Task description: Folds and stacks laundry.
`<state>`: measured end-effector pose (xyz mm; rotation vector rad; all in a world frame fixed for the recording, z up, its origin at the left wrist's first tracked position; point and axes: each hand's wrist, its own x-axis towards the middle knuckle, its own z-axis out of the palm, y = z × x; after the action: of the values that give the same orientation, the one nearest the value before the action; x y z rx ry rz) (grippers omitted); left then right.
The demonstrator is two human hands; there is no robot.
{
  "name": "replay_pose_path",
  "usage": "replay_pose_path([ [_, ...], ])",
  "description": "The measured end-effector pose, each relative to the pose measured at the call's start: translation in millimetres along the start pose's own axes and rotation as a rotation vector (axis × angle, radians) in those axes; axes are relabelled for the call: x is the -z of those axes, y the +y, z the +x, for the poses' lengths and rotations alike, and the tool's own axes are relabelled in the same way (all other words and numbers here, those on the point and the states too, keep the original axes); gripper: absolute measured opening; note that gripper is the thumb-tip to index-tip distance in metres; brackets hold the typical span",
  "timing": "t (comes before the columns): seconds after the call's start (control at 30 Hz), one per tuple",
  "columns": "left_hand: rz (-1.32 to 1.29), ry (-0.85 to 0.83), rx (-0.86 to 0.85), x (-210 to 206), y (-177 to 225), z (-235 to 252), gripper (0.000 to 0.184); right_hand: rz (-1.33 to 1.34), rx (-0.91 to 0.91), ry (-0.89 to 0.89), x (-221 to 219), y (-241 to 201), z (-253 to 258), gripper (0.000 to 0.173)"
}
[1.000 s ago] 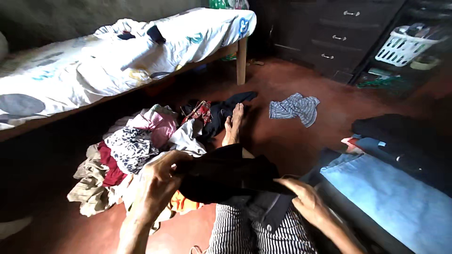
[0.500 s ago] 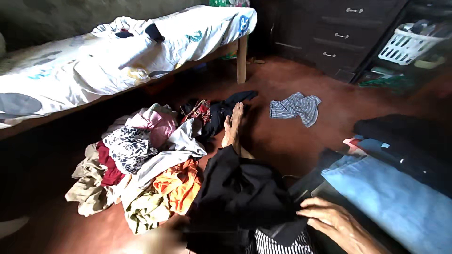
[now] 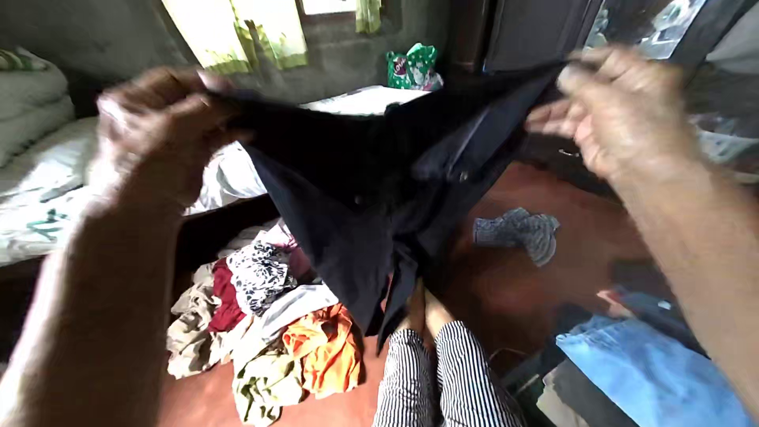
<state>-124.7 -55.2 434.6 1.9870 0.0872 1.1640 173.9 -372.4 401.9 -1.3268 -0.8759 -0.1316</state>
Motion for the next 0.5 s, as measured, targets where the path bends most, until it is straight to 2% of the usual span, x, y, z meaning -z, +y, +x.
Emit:
replay_pose_path([
  [0.07, -0.101, -0.238, -0.244, 40.5, 4.4, 25.8, 0.039, 0.145, 0.115, 0.093, -3.0, -22.1, 7.5, 0.019],
  [0.13, -0.035, -0.279, -0.417, 40.0, 14.2, 14.3, 0.051, 0.166, 0.17, 0.097, -4.6, -18.4, 0.4, 0.022],
  [0.17, 0.002, -0.228, -0.466, 22.5, 20.7, -3.2, 0.049, 0.126, 0.163, 0.069, -4.1, -6.9, -6.6, 0.025],
  [0.23, 0.164, -0.019, -0.392, -24.5, 31.3, -49.2, 0.03, 0.021, 0.095, 0.004, -0.1, 21.7, -25.6, 0.024],
  [0.33, 0.346, 0.065, -0.219, -38.7, 14.5, -102.6, 0.016, -0.023, 0.014, -0.036, 16.4, 52.3, -60.3, 0.022],
  [0.4, 0.33, -0.064, -0.135, -33.3, 19.9, -135.2, 0.015, 0.051, 0.023, -0.059, 32.8, 63.0, -81.1, 0.022],
  [0.5, 0.0, -0.524, -0.063, -50.3, 62.6, -166.4, 0.024, 0.276, 0.061, -0.075, 43.6, 73.0, -92.9, 0.031],
])
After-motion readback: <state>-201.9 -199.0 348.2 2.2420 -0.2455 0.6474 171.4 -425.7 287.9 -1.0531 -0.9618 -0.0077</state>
